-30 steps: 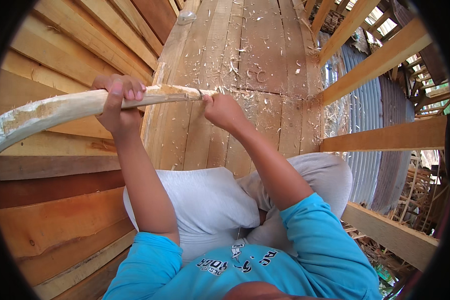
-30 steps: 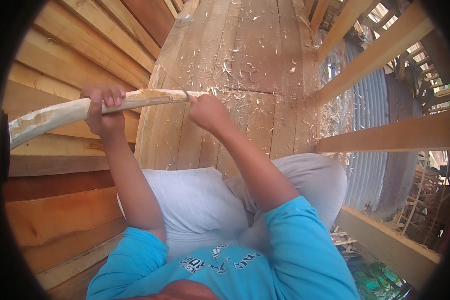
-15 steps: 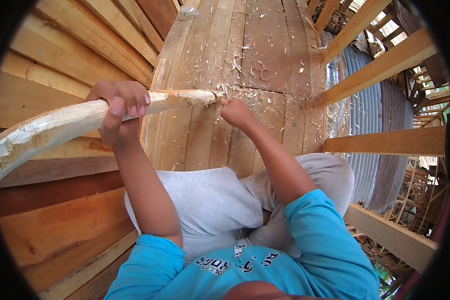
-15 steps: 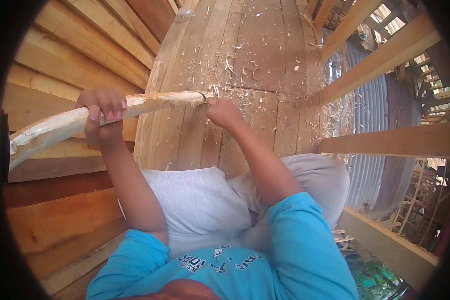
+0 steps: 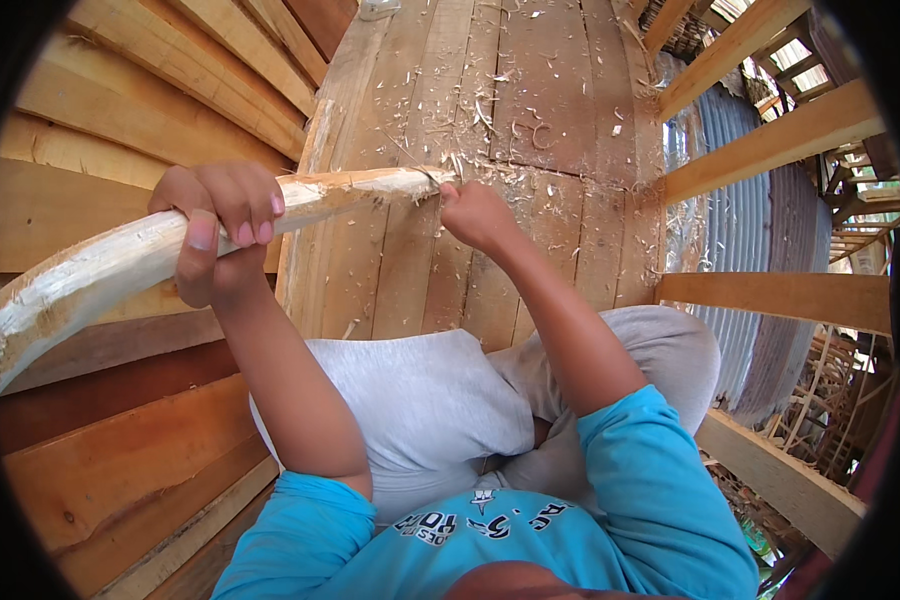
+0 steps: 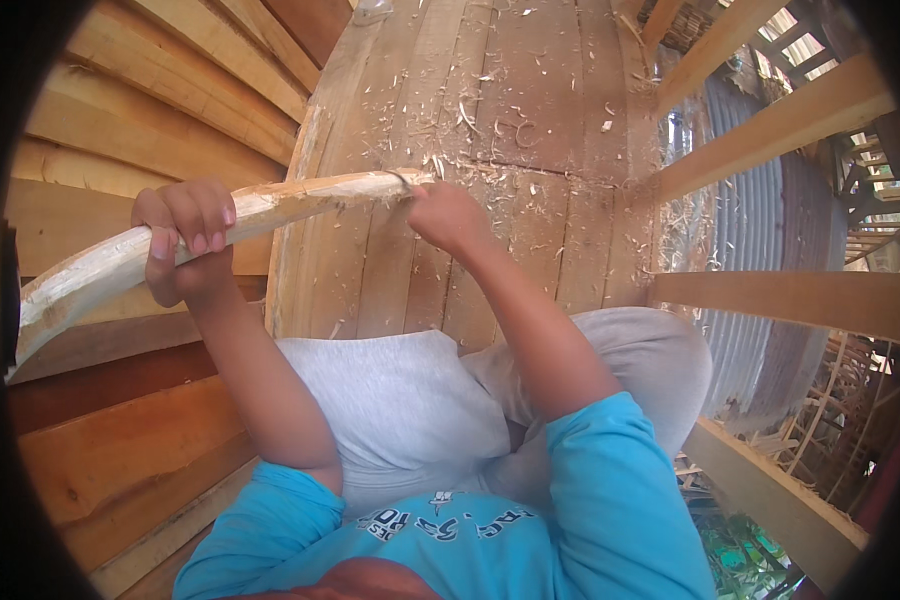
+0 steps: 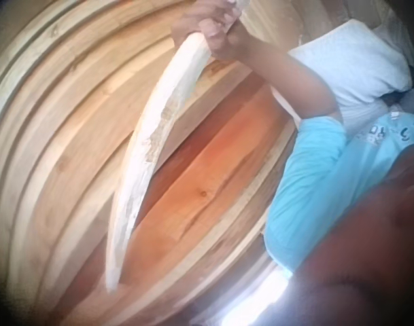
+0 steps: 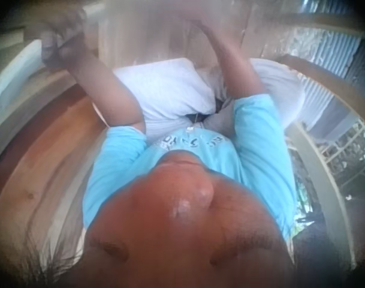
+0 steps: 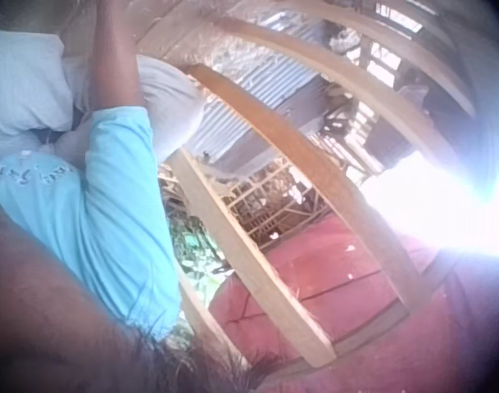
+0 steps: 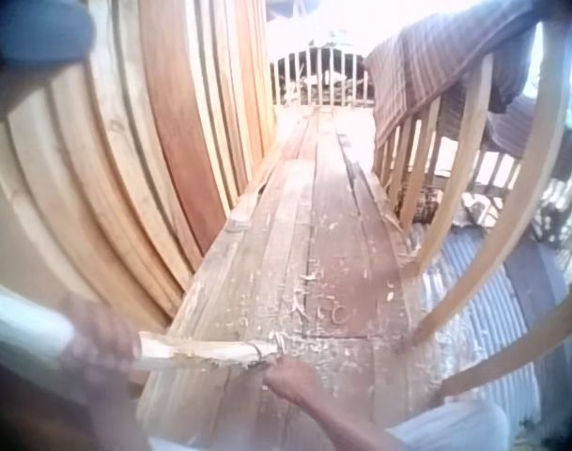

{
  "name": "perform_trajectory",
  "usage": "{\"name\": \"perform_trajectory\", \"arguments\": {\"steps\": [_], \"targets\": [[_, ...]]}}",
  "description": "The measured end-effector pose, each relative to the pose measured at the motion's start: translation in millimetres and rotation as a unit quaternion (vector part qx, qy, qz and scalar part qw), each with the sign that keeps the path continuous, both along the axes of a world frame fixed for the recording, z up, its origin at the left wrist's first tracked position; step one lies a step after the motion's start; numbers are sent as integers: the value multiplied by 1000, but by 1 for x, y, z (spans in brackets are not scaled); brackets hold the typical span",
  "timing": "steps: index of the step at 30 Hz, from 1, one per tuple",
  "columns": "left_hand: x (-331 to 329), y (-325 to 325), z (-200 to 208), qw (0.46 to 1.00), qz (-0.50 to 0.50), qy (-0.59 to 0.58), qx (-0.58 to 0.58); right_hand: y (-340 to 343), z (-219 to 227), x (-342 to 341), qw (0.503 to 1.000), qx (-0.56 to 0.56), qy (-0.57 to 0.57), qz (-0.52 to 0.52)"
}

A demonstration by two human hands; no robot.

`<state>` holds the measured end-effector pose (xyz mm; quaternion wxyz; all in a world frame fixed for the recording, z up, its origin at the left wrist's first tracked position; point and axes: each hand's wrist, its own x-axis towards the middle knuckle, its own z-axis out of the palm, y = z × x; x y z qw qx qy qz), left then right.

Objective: The person is carving a long piece of wood using a knife. They are seated on the floor and methodically shave off thin layers of wood, creating shavings that fall onto the floor.

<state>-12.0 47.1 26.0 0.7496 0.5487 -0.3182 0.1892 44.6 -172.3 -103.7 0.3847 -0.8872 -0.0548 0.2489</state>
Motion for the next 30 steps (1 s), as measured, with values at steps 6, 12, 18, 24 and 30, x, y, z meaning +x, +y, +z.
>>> {"name": "perform_trajectory", "arguments": {"steps": [6, 12, 18, 24, 30], "targets": [[-4, 3, 2, 999, -14, -8, 29, 16, 32, -13, 996, 60, -41, 50], [-1, 8, 1, 1000, -8, -12, 13, 19, 22, -19, 990, -7, -139, -4], [-1, 1, 1, 1000, 4, -6, -11, 4, -3, -8, 997, -6, -68, -24], [-3, 2, -1, 1000, 16, -7, -14, 11, 12, -10, 997, 47, -62, -16], [-3, 4, 0, 1000, 12, -7, -9, 19, 43, -25, 989, 66, -134, 20]]}}
